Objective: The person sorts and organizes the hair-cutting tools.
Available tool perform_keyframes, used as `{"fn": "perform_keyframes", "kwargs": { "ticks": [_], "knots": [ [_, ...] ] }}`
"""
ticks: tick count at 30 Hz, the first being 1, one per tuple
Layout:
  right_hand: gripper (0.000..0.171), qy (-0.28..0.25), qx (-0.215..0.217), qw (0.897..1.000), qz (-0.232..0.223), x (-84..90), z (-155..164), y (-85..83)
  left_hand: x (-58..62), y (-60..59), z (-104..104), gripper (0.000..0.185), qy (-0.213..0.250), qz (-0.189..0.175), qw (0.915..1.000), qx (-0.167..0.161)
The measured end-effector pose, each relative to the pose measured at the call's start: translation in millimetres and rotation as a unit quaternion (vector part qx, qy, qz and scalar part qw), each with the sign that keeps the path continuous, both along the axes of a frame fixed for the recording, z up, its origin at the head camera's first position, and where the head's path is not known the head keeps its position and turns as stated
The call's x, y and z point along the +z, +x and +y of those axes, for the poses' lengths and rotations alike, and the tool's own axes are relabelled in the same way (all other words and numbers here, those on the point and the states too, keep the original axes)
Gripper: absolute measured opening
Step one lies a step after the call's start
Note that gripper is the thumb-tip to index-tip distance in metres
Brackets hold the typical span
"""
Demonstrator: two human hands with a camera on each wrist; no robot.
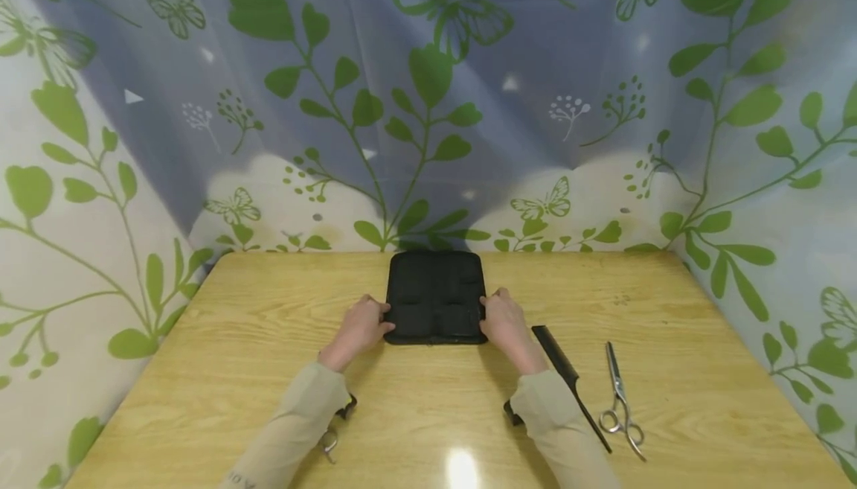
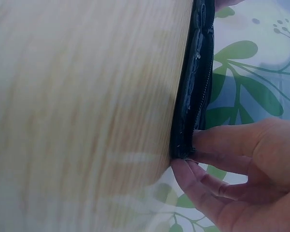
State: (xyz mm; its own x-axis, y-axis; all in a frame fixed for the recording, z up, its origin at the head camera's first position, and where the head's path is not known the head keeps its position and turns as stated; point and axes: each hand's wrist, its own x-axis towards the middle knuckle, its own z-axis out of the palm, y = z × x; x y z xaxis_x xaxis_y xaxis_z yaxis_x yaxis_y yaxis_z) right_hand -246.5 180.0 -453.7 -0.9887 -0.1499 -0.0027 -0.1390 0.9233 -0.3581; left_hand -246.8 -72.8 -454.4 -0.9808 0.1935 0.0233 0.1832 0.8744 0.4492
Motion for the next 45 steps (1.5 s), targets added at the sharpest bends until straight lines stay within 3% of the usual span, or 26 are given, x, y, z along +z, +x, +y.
{"fn": "perform_keyframes", "kwargs": {
  "ticks": [5,22,35,45],
  "knots": [
    [0.040,0.002,0.008,1.000,0.002,1.1,-1.4,0.6,1.1,2.7,-0.5,0.035,-0.014,0.005,0.9999,-0.003],
    [0.044,0.011,-0.003,1.000,-0.022,3.5,-2.6,3.1,0.5,4.1,-0.8,0.034,0.009,-0.001,0.9999,-0.008],
    [0.046,0.019,0.009,1.000,-0.021,3.9,-0.7,10.7,0.5,9.5,-3.1,0.034,-0.004,0.010,0.9998,-0.016],
    [0.046,0.024,0.019,0.999,-0.017,2.0,1.8,14.7,0.7,13.9,-4.2,0.035,-0.010,-0.005,0.9999,-0.012]
  ]
}}
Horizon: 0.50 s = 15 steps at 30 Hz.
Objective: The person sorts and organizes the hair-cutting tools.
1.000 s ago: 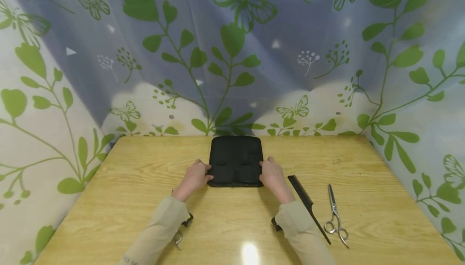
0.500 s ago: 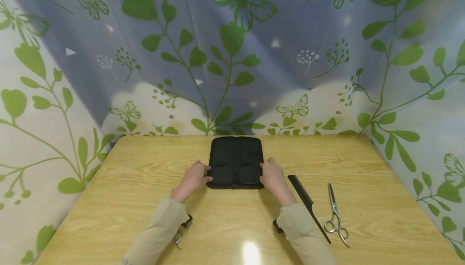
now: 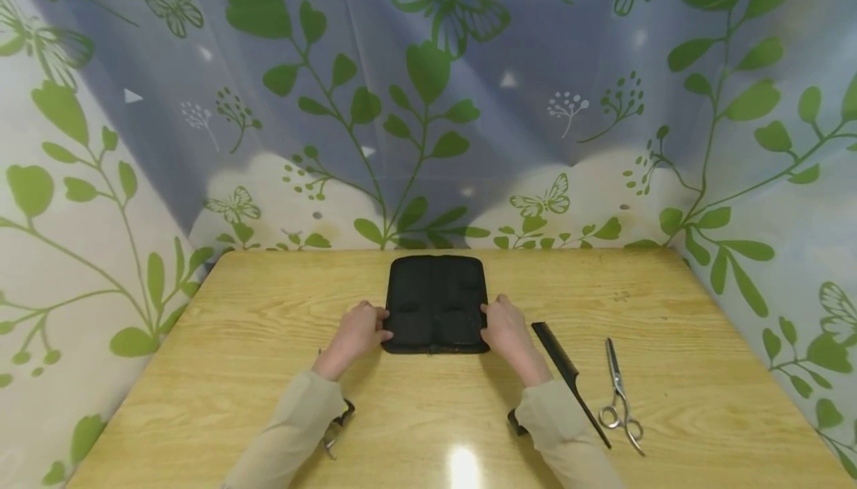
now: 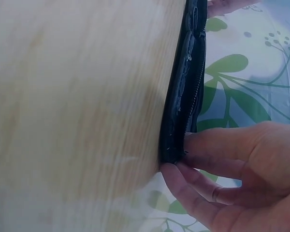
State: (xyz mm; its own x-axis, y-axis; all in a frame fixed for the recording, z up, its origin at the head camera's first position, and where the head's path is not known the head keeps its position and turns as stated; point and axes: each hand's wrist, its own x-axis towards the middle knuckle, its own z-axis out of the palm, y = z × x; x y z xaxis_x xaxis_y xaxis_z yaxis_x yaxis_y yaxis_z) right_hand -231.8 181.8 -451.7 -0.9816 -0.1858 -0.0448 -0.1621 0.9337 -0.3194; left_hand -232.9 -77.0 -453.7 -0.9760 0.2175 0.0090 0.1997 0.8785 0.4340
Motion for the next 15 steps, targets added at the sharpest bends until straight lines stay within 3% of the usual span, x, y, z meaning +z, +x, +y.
{"fn": "perform_keyframes", "kwargs": {
  "ticks": [15],
  "knots": [
    [0.047,0.011,-0.004,1.000,0.001,2.7,-2.0,8.9,-1.4,7.6,-0.6,0.037,0.002,-0.008,1.0000,0.000]
  ]
}}
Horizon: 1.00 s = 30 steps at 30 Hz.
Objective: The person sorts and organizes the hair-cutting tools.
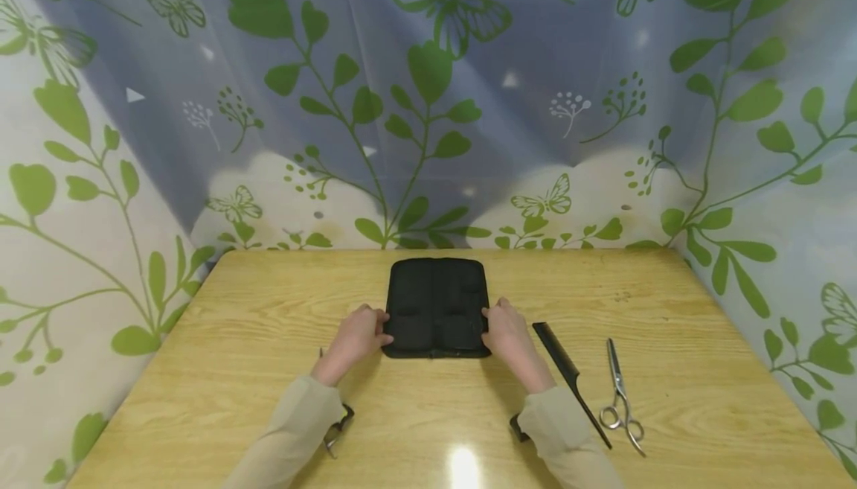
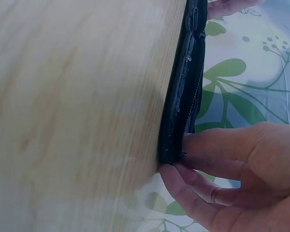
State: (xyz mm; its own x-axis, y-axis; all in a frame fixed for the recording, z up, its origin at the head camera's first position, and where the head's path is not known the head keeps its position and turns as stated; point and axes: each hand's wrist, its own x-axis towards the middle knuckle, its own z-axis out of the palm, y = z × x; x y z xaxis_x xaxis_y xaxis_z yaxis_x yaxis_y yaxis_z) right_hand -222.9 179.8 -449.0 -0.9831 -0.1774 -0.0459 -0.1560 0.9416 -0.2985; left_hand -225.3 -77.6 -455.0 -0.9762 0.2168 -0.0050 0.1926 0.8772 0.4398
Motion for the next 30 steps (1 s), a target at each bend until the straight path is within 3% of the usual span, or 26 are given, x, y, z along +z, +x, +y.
{"fn": "perform_keyframes", "kwargs": {
  "ticks": [20,21,27,28,30],
  "knots": [
    [0.047,-0.022,-0.005,1.000,0.004,-0.3,1.6,11.8,1.8,11.4,-1.2,0.038,0.015,-0.004,0.9998,-0.007],
    [0.046,-0.022,-0.005,1.000,0.004,-0.2,1.5,12.1,-4.8,8.6,-2.9,0.038,0.014,0.010,0.9998,-0.013],
    [0.046,-0.019,-0.004,1.000,0.004,-0.5,0.8,14.6,-4.0,13.0,-2.7,0.037,0.017,0.019,0.9996,-0.012],
    [0.046,-0.017,-0.004,1.000,0.004,-0.9,0.9,15.1,3.2,16.9,-0.9,0.036,0.021,0.006,0.9997,-0.005],
    [0.045,-0.015,-0.002,1.000,0.006,-1.5,1.1,16.3,3.1,17.9,-0.3,0.037,0.021,0.004,0.9998,-0.003]
  ]
}}
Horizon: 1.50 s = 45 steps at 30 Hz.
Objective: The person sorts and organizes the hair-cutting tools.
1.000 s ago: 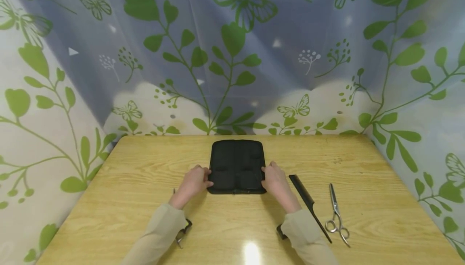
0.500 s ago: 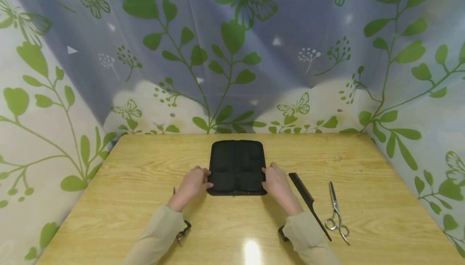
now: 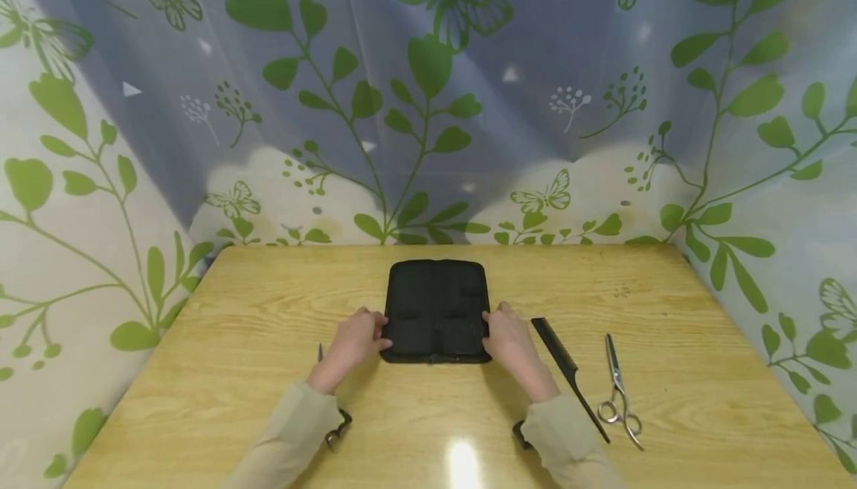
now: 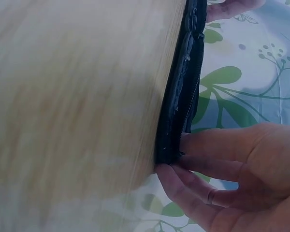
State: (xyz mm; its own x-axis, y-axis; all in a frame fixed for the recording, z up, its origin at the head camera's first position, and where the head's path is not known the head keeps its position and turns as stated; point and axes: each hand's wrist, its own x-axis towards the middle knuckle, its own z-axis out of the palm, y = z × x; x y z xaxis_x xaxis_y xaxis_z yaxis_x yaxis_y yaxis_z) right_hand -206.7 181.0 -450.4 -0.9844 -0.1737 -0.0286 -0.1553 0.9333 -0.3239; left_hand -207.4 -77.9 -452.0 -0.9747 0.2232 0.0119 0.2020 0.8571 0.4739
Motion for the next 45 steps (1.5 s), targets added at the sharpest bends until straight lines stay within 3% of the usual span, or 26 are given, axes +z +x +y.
{"fn": "perform_keyframes", "kwargs": {
  "ticks": [17,32,45],
  "knots": [
    [0.044,0.006,0.012,0.999,0.034,-2.4,1.1,9.0,-1.7,5.8,2.2,0.038,-0.014,-0.012,0.9998,0.007],
    [0.044,0.013,0.017,0.999,0.034,-0.2,0.2,17.2,0.2,15.6,-0.3,0.037,-0.019,0.004,0.9998,-0.003],
    [0.045,-0.025,0.013,0.999,0.016,0.2,1.8,24.2,0.0,22.8,-0.3,0.037,-0.003,-0.002,1.0000,0.000]
  ]
}}
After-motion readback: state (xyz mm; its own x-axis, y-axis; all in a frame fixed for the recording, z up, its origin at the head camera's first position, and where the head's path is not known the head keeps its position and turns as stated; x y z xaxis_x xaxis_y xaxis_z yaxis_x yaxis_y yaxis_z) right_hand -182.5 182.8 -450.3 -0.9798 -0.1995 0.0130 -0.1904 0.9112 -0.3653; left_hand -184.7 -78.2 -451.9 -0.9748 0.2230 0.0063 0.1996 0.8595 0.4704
